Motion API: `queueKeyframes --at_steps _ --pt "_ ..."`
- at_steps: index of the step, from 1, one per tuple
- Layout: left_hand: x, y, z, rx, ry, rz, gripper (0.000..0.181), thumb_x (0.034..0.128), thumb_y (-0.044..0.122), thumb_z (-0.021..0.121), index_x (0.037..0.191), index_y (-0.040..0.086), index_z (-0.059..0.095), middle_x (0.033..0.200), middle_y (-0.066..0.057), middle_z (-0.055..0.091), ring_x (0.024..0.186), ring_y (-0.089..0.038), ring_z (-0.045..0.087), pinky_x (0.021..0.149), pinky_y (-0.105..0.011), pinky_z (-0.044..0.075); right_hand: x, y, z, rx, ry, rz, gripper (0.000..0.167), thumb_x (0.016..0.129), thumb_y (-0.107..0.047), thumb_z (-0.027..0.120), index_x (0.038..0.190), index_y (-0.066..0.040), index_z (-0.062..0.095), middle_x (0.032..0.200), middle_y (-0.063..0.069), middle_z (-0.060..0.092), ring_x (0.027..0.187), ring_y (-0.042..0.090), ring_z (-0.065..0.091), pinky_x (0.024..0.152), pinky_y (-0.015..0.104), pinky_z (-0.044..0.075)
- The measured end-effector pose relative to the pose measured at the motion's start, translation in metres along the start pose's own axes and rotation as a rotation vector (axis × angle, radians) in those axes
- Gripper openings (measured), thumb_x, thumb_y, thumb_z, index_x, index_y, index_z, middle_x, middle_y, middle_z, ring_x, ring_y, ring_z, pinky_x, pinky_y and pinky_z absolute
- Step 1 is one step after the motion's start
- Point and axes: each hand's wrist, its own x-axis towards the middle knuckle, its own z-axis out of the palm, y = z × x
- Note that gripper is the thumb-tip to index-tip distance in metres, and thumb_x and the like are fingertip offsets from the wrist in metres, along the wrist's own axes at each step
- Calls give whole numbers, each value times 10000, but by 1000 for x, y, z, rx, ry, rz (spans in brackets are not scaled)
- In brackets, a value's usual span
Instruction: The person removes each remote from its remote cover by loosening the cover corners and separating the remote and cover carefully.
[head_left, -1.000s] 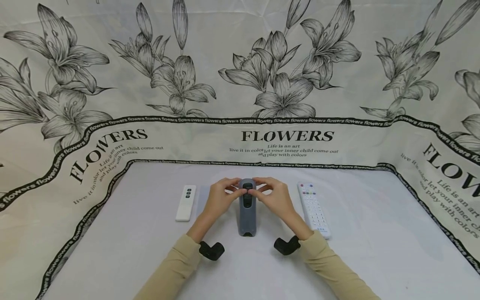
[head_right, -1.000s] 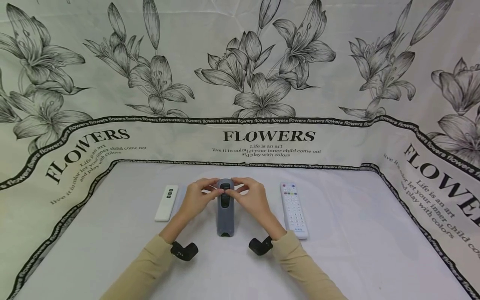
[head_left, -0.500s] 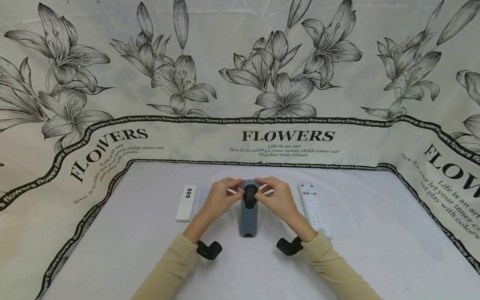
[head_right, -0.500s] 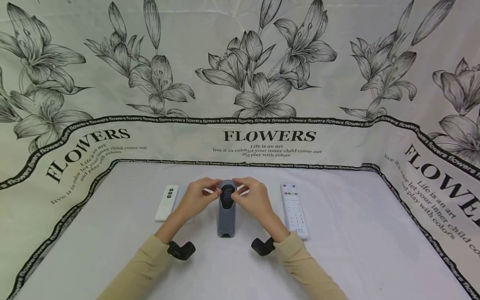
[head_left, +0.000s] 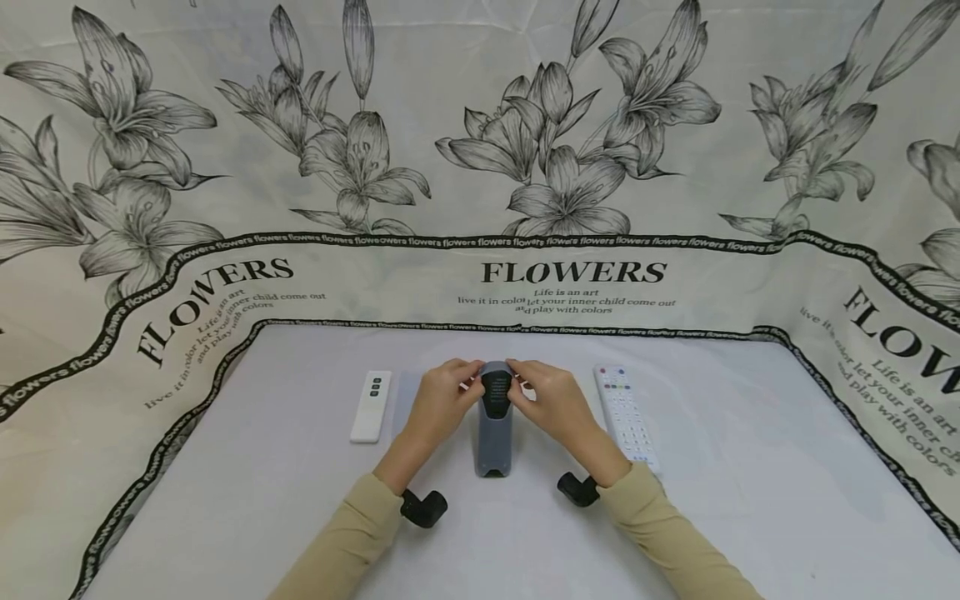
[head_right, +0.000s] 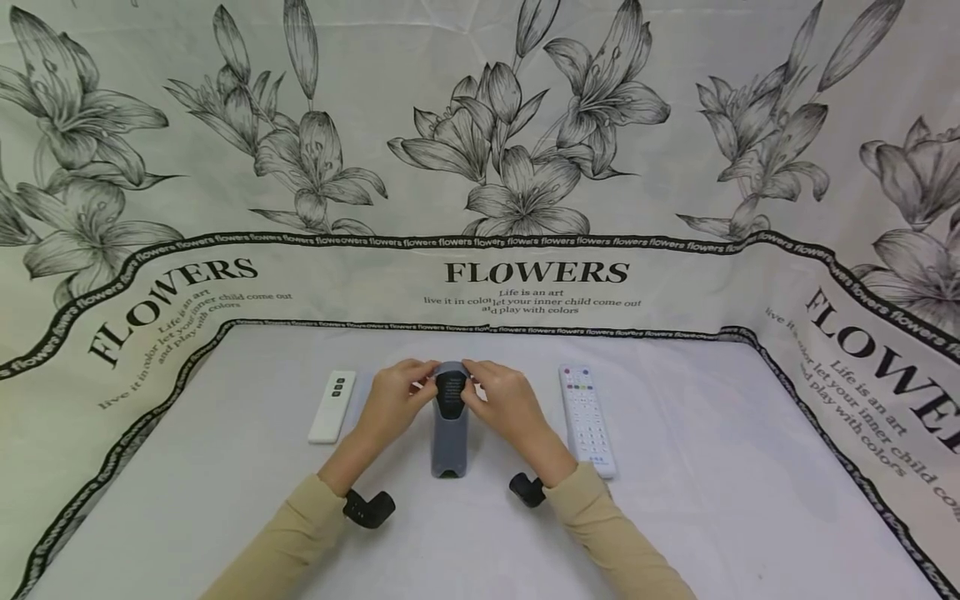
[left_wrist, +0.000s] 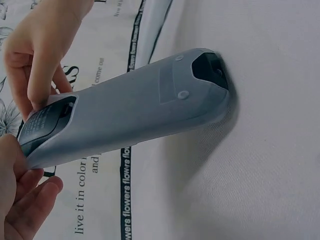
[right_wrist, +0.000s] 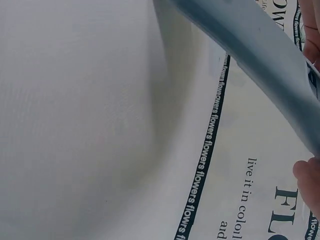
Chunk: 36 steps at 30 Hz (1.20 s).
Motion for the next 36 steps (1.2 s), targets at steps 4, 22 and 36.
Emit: queueKeyframes --at_steps 4,22,36 --pt "1 0 1 -11 40 -18 224 874 37 612 1064 0 724 902 -104 726 752 -153 681 621 -223 552 1 3 3 -61 28 -70 254 788 14 685 1041 30 702 882 114 740 748 181 705 638 258 568" --pt "10 2 -4 -258 -62 -127 175 873 16 515 916 27 685 796 -79 689 595 -78 587 541 -178 501 14 0 -8 152 54 35 177 827 52 654 988 34 726 924 143 740 783 209 713 638 266 573" --pt "11 0 -5 -409 -182 -184 230 978 60 472 1072 5 674 992 -144 702 774 -184 670 609 -212 559 12 -1 -15 383 -72 286 185 867 35 590 991 21 727 962 142 737 846 233 693 697 299 583"
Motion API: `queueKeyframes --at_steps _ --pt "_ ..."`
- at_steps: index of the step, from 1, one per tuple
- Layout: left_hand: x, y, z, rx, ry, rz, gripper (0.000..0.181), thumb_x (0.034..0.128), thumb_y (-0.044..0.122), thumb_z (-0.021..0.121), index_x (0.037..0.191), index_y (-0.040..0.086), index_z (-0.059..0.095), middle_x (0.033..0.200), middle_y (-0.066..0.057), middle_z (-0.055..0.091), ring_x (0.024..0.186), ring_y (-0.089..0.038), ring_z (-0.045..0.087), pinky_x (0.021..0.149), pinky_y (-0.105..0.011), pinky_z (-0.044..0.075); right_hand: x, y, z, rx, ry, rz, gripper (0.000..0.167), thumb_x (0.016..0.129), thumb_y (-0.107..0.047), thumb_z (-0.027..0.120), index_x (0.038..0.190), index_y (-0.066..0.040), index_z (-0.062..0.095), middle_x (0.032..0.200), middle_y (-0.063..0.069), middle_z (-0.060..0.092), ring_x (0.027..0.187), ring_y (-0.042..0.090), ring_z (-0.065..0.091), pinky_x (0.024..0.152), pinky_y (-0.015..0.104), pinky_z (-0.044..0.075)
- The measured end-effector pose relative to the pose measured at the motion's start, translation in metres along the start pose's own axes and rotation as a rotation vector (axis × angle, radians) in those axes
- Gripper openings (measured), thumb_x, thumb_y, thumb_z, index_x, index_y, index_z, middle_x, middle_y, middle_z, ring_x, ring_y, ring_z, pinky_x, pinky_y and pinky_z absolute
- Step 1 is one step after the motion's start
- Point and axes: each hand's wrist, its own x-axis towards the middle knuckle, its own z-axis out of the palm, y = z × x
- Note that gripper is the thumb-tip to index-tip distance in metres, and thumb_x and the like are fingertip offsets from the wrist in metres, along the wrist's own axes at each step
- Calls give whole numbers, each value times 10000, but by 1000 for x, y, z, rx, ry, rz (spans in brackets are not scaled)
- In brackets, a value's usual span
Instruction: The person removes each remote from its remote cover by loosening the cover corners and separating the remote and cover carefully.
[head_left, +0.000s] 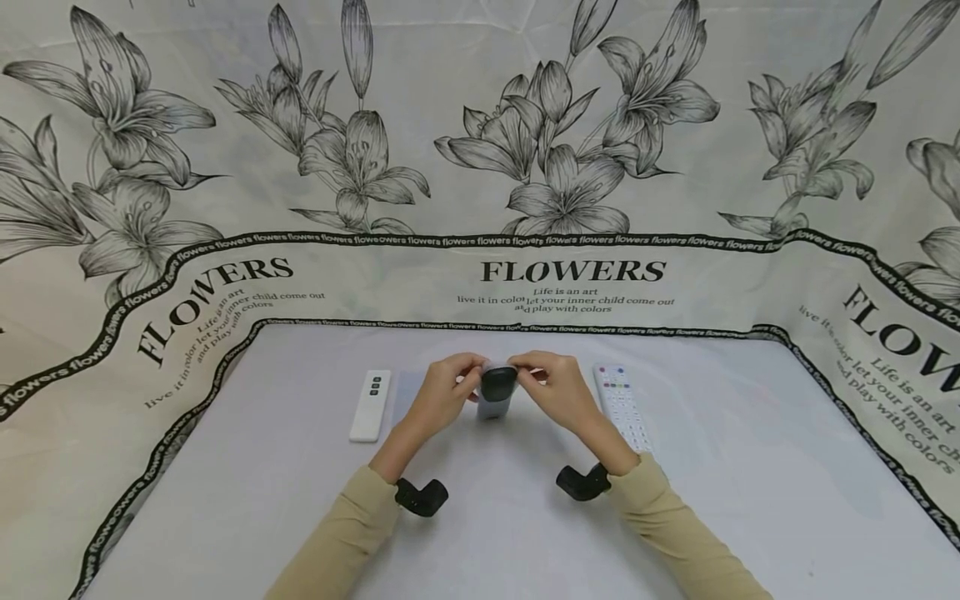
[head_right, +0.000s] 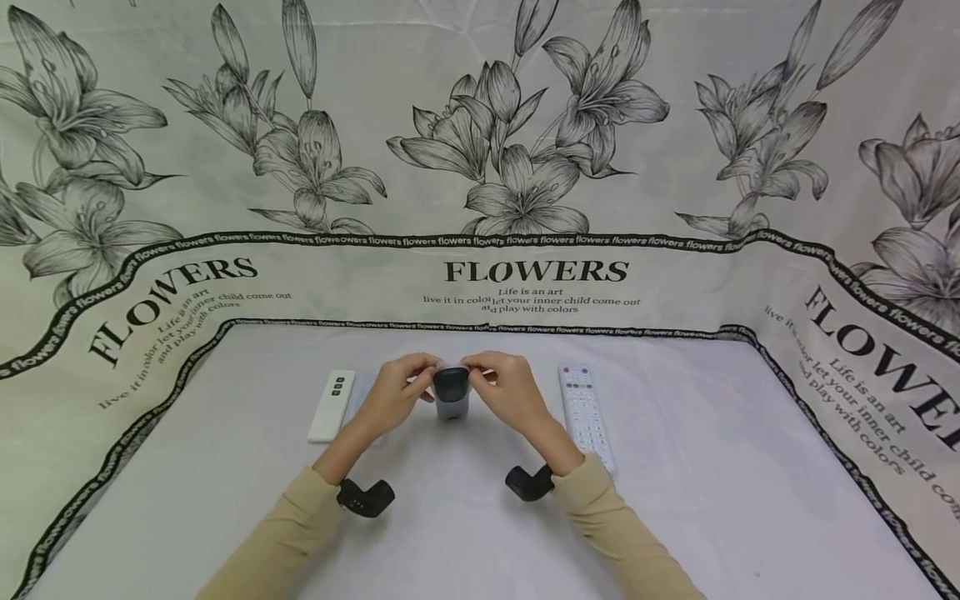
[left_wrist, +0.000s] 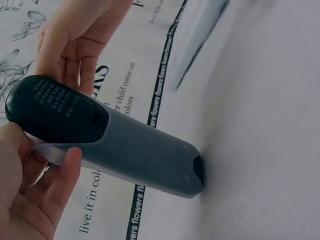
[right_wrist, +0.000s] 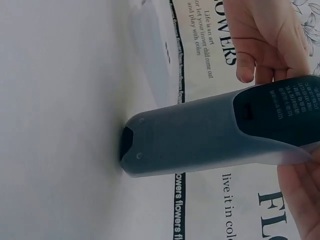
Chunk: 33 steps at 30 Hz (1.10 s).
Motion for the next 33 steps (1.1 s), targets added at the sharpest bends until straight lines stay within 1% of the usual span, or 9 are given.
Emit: queueKeyframes --at_steps 4,7,11,15,18,21,25,28,33 --pt "1 -4 1 -51 2 -1 253 1001 113 488 1160 10 655 1109 -161 684 864 -223 683 642 -203 561 -1 5 1 89 -24 116 216 898 -9 583 1071 18 710 1004 166 728 926 273 686 746 298 581" --pt "1 -6 3 -92 21 -11 262 997 129 502 1183 19 651 1144 -153 676 890 -227 675 655 -218 567 -1 9 2 183 -43 182 232 923 -42 574 1109 35 689 1042 201 712 943 270 689 762 290 580" --pt "1 -10 4 -175 74 -45 261 987 134 524 1184 20 650 1155 -149 675 882 -227 664 664 -240 574 -1 15 6 334 -57 270 268 955 -95 569 1157 62 648 1099 247 679 872 121 688 741 305 586" --pt "0 -14 6 -258 128 -66 255 967 90 549 1180 -17 641 1145 -186 667 921 -265 658 690 -258 581 -5 20 14 425 -15 345 308 970 -117 554 1204 76 605 1156 278 644 858 12 661 752 338 586" --pt "-2 -17 8 -279 148 -81 272 940 35 575 1194 -48 621 1135 -223 661 980 -310 652 728 -255 578 -10 21 20 441 26 366 303 963 -92 557 1200 93 597 1162 289 637 895 50 675 754 302 584" --pt "-9 -7 6 -238 142 -94 327 891 -18 606 1215 -63 597 1152 -243 650 1014 -350 638 769 -248 561 -15 21 22 426 38 360 298 934 -71 595 1179 98 610 1136 286 649 899 64 671 749 241 575" --pt "-15 -13 10 -185 160 -109 385 850 8 661 1230 -4 600 1178 -185 651 1016 -320 643 814 -276 554 -17 23 22 380 17 358 298 894 -64 644 1157 75 639 1102 258 672 885 56 650 751 194 551" --pt "-13 -30 19 -200 206 -115 392 834 38 695 1217 27 614 1157 -158 661 996 -296 657 815 -297 565 -17 24 24 357 0 359 284 881 -52 652 1140 64 653 1091 246 680 894 74 651 749 183 541" --pt "-14 -32 24 -239 269 -134 370 805 -18 697 1169 -34 635 1133 -205 668 966 -323 671 788 -293 574 -17 24 23 357 -10 348 272 880 -40 644 1127 75 654 1102 252 675 884 92 666 737 209 558"
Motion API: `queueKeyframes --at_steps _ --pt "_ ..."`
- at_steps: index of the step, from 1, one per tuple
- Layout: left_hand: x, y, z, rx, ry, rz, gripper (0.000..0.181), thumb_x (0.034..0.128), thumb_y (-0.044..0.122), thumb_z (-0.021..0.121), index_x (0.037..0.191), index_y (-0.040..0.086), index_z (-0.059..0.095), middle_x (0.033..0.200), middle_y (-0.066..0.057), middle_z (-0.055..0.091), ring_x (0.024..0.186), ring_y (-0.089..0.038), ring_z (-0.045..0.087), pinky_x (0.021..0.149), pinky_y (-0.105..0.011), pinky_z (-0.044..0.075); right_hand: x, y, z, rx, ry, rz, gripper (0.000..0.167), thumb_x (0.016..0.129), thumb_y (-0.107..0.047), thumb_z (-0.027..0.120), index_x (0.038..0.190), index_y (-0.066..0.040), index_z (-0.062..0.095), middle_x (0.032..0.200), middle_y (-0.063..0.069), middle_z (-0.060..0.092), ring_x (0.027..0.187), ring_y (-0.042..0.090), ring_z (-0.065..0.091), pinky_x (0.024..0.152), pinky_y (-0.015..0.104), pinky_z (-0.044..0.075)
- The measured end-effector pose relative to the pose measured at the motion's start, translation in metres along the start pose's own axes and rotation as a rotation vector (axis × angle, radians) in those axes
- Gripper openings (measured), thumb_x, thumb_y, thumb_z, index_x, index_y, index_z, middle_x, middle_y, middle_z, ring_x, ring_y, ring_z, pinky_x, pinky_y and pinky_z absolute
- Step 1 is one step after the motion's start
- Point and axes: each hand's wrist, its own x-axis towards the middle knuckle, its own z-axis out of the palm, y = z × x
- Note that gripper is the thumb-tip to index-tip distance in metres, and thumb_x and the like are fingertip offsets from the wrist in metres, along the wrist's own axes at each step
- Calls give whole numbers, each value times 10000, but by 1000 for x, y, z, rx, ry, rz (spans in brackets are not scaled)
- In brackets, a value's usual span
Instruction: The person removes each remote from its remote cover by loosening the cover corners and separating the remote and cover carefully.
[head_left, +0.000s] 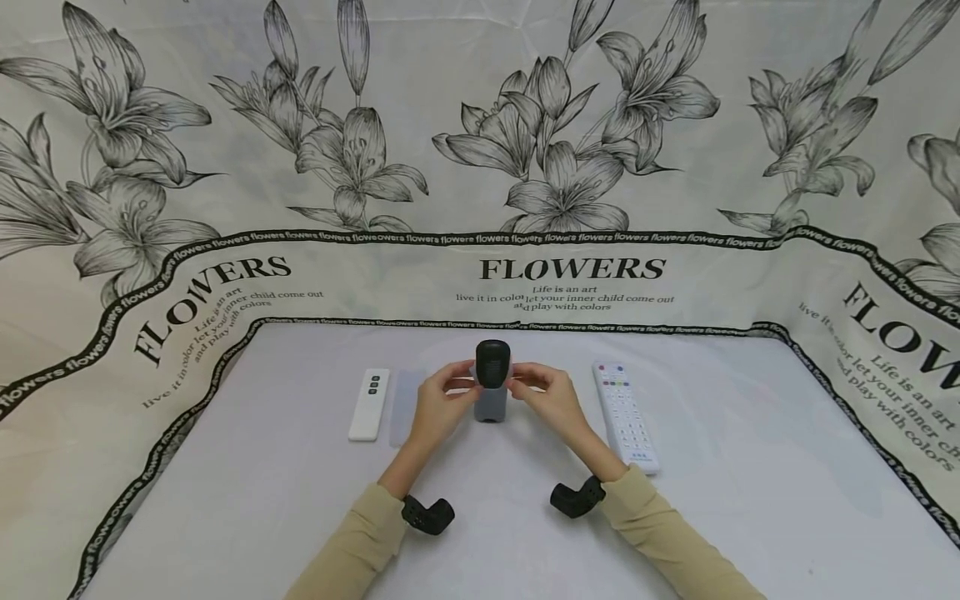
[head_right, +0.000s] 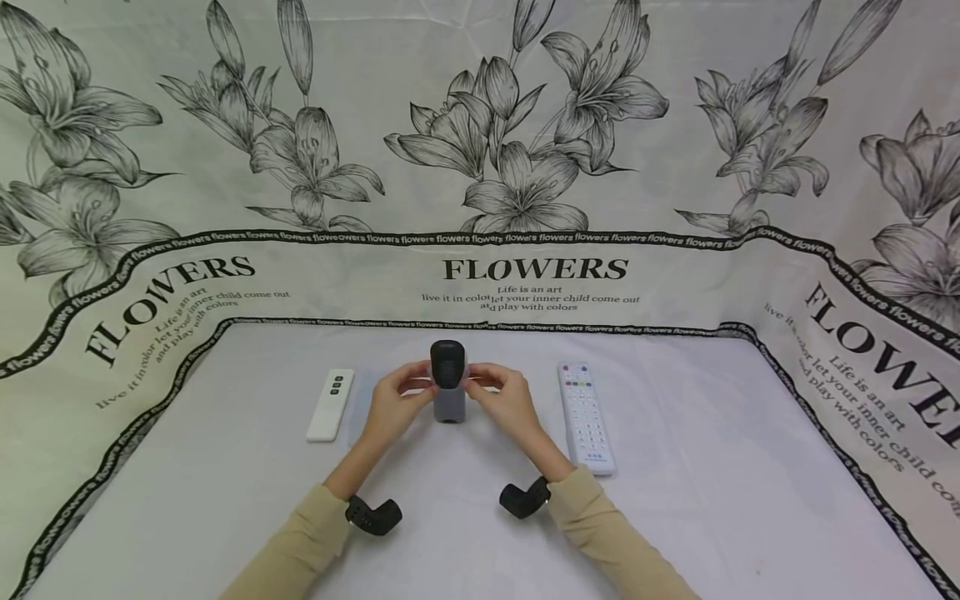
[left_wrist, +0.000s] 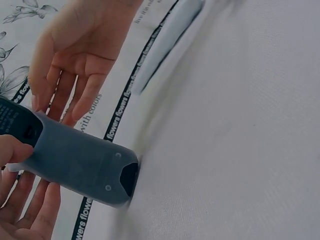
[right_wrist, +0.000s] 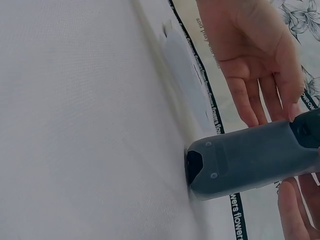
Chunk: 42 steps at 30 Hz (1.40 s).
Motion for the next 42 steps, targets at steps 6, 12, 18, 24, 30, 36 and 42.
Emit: queueKeyframes --at_steps 6,12,18,24,30,36,42 --pt "-2 9 1 7 41 -30 343 779 -92 662 1121 -111 638 1049 -269 682 939 -382 669 791 -340 577 1 0 1 14 -27 15 282 892 -37 625 1148 79 642 1129 266 662 952 268 689 743 267 580" --pt "-2 5 2 -2 53 -44 338 773 -86 668 1110 -111 649 1015 -274 691 934 -375 672 797 -342 575 -1 -1 2 10 -15 33 301 874 -39 646 1150 82 641 1137 262 660 997 350 671 744 254 577" --pt "-2 -3 4 -2 81 -24 322 760 -44 697 1081 -68 683 983 -227 714 900 -319 688 770 -277 575 -1 -1 5 -6 29 39 275 858 -16 640 1116 78 658 1071 251 687 940 279 688 720 228 570" --pt "-3 -3 6 44 104 -18 294 752 -19 706 1044 -49 704 944 -195 731 869 -296 700 768 -324 578 2 1 7 1 44 76 258 848 7 627 1091 83 664 1024 252 695 850 129 678 707 237 576" --pt "-2 -5 6 50 105 -33 285 752 -10 707 1034 -50 707 950 -189 733 863 -285 703 748 -304 574 4 2 6 29 27 118 264 867 -12 617 1105 98 649 1043 259 685 860 146 692 714 260 583" --pt "-3 -6 6 52 95 -51 280 753 -4 707 1030 -50 710 953 -190 732 871 -287 700 730 -271 570 4 2 4 56 13 154 266 878 -21 619 1108 111 639 1045 263 681 846 128 686 717 280 587" --pt "-5 -7 7 36 89 -51 280 756 -14 705 1033 -59 705 961 -206 728 882 -302 701 738 -286 574 3 4 3 95 -2 185 263 885 -21 622 1101 128 632 1031 231 689 868 157 690 728 293 587"
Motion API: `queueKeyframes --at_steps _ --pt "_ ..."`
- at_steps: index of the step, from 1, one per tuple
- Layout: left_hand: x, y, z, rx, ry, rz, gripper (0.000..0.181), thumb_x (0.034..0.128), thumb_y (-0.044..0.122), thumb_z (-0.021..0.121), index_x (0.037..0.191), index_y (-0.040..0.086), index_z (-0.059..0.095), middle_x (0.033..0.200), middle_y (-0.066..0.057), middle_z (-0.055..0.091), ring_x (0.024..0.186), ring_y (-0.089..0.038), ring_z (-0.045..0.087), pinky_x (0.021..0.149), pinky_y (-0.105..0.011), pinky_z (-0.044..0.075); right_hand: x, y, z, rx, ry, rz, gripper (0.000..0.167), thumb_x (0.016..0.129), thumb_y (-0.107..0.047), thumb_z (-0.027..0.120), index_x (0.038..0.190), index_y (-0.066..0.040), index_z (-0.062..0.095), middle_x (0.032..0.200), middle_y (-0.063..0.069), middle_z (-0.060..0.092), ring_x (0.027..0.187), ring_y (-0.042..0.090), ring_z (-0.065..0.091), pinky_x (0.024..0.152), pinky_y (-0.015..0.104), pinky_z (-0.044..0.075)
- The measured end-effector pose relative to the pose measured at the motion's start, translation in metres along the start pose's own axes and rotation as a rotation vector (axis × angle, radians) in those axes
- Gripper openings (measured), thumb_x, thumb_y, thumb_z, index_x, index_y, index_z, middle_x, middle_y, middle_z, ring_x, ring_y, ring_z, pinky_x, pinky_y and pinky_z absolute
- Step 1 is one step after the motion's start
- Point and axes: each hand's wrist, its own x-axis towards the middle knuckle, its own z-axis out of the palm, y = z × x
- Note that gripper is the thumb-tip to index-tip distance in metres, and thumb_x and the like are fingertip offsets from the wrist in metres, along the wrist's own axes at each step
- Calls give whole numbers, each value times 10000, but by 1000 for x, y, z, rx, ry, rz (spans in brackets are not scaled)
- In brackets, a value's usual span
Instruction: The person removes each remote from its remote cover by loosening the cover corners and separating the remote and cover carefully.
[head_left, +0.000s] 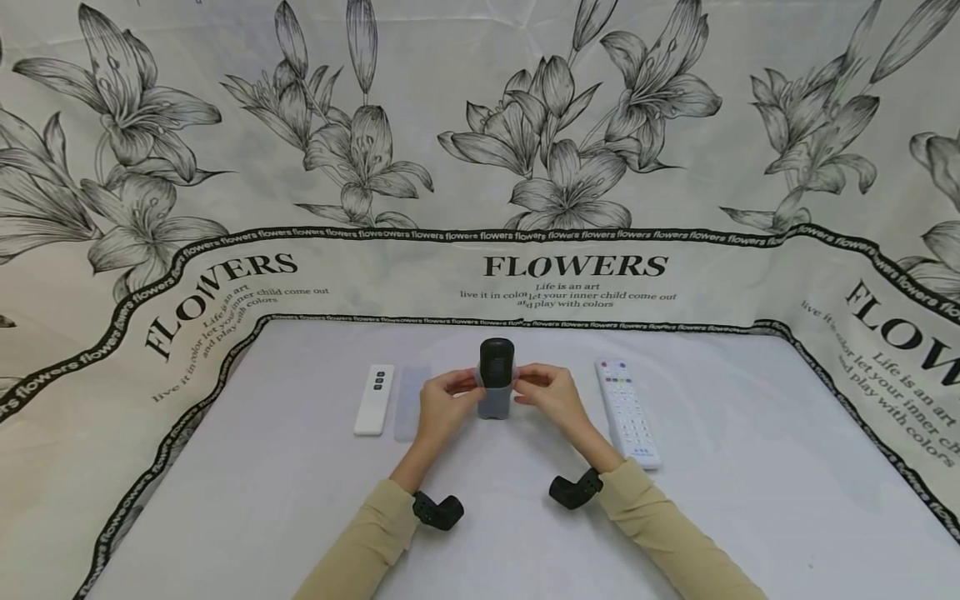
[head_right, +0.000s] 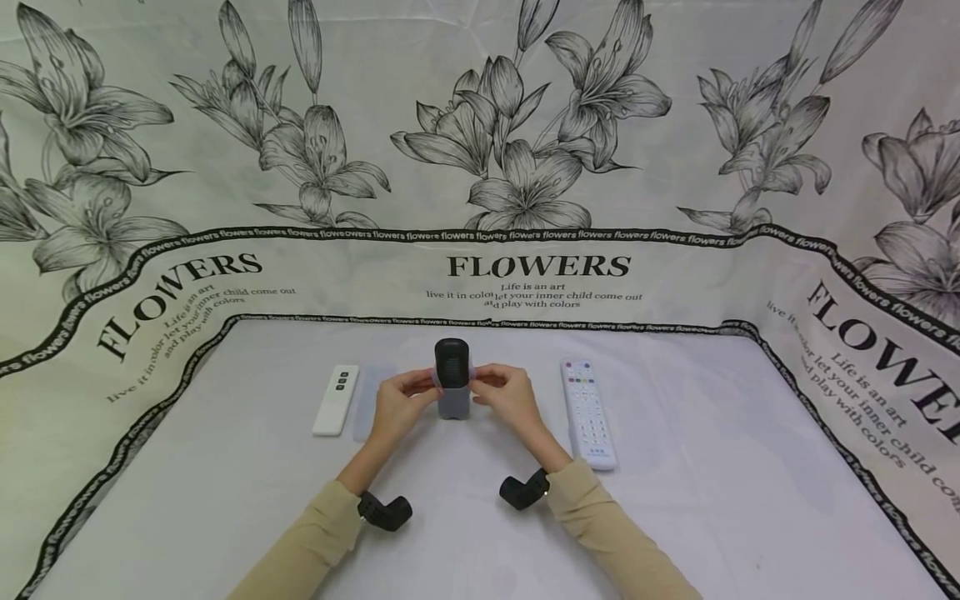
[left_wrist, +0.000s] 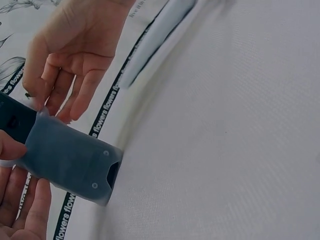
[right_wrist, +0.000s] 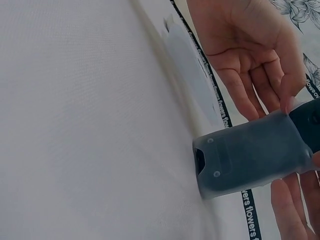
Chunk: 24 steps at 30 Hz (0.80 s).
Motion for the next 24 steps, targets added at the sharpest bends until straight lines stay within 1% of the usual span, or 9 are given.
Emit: queueKeyframes --at_steps 6,12,14,19,24 --pt "-1 -1 1 -17 7 11 273 752 -23 715 1019 -77 703 949 -226 724 871 -321 702 710 -281 570 1 2 -1 17 -6 16 265 888 -28 619 1095 137 629 1008 200 704 886 186 699 731 305 588" --pt "-2 -2 1 -2 6 3 259 751 -16 717 1005 -66 710 932 -216 728 858 -310 704 660 -152 505 2 5 -1 55 -22 40 271 888 -3 600 1094 172 610 975 170 715 877 172 697 741 313 588" --pt "-2 -3 1 6 4 3 253 750 -13 714 999 -60 713 927 -209 730 853 -304 703 657 -131 491 2 5 -1 63 -26 48 276 888 -5 599 1097 176 606 963 146 718 867 152 693 741 310 588" --pt "-3 -1 1 2 3 -11 257 746 -18 709 997 -67 711 932 -217 728 851 -307 708 675 -174 515 2 7 0 90 -21 71 274 881 6 603 1093 179 604 922 97 719 820 93 682 737 310 588" --pt "-4 -1 1 8 12 -13 254 739 -21 709 989 -70 712 926 -218 728 840 -306 711 682 -198 530 3 8 1 93 -9 78 263 872 16 605 1083 174 613 915 100 720 800 78 677 732 311 589"
